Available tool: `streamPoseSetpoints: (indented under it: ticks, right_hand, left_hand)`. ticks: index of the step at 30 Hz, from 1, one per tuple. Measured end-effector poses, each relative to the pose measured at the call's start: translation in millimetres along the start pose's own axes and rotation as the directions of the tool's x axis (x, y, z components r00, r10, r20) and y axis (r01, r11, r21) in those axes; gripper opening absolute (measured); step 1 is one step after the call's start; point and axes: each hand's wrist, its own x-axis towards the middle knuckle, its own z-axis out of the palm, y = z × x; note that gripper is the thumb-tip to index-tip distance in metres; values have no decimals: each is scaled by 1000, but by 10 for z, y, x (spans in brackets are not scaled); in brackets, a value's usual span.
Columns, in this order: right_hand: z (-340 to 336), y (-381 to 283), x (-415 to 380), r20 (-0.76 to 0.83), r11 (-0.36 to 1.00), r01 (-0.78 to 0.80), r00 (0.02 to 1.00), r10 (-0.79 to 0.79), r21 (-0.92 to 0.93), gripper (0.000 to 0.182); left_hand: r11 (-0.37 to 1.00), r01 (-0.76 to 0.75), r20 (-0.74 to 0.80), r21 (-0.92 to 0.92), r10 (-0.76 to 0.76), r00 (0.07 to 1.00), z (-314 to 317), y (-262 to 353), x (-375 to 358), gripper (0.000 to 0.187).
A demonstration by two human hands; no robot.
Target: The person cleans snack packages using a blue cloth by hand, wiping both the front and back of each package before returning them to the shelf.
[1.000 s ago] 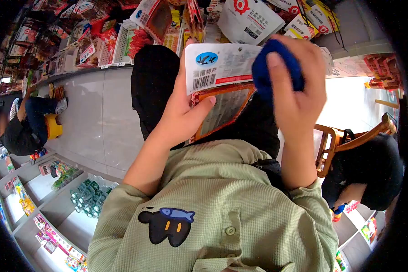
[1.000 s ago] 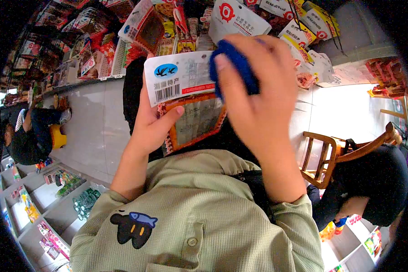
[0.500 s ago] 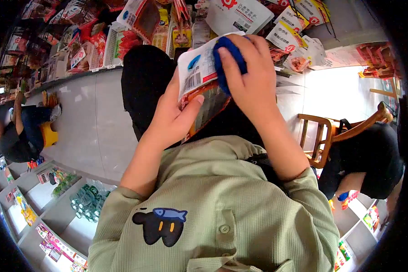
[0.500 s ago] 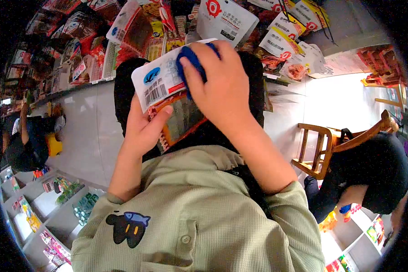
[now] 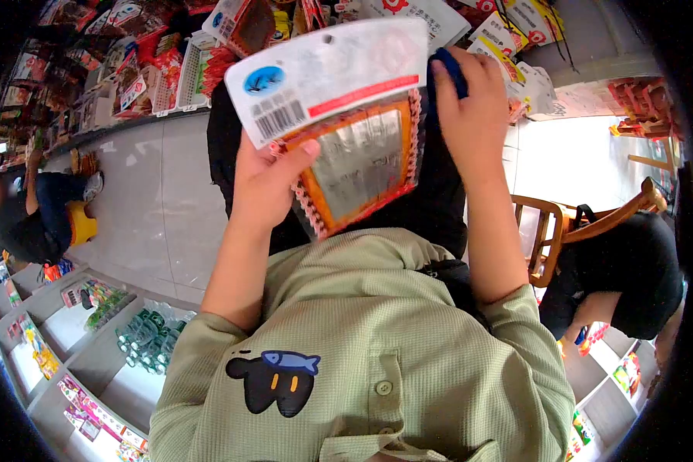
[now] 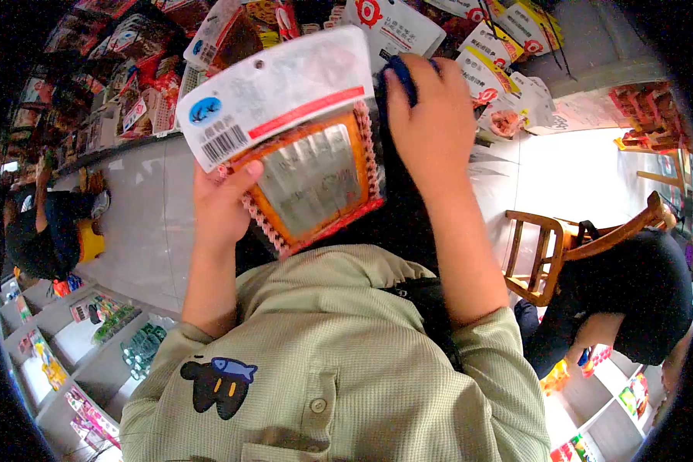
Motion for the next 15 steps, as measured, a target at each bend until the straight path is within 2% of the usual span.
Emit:
streamPoseSetpoints:
  ticks: [1, 2, 4, 5, 7, 9, 11, 12, 13, 14, 15]
  right_hand:
    - [-77, -33, 30, 5, 997, -71, 997, 71, 18, 24]
    - [-97, -1, 50, -54, 998, -54, 997, 56, 32, 24]
    - [-176, -36, 86, -137, 991, -54, 988, 70, 120, 24]
    - [-212, -97, 112, -137, 991, -54, 988, 71, 120, 24]
    - [-248, -240, 124, -220, 969, 125, 973, -77, 213, 24]
    - [-262, -504, 29, -103, 966, 167, 983, -149, 196, 24]
    - [-177, -829, -142, 11, 929, 177, 981, -191, 325, 27]
    - [-150, -959, -216, 108, 919, 168, 970, -219, 357, 28]
    - [-108, -1044, -280, 203, 908, 154, 947, -248, 390, 29]
    - [25, -1032, -339, 112, 893, 189, 960, -255, 409, 28]
    - [74, -995, -352, 112, 892, 189, 960, -255, 412, 28]
  left_hand:
    - [1000, 22, -56, 0, -22, 998, -15, 8, 17, 39]
    - [1000, 21, -60, 1, -21, 998, -15, 8, 44, 39]
    - [948, 64, -120, -313, -107, 987, 6, -7, 98, 31]
    - [948, 65, -120, -313, -108, 987, 36, -18, 108, 31]
    - [915, 57, -128, -400, -118, 985, 118, -51, 119, 31]
    - [897, 115, -72, -427, -160, 984, 193, -89, 107, 33]
    - [914, 98, -143, -394, -167, 976, 389, -97, 78, 35]
    - [927, 95, -64, -363, -127, 990, 390, -141, 54, 35]
    - [898, 140, -60, -418, -181, 982, 415, -145, -16, 36]
    - [875, 172, -45, -453, -215, 976, 396, -157, -6, 37]
    - [849, 202, -32, -488, -248, 968, 379, -164, 5, 38]
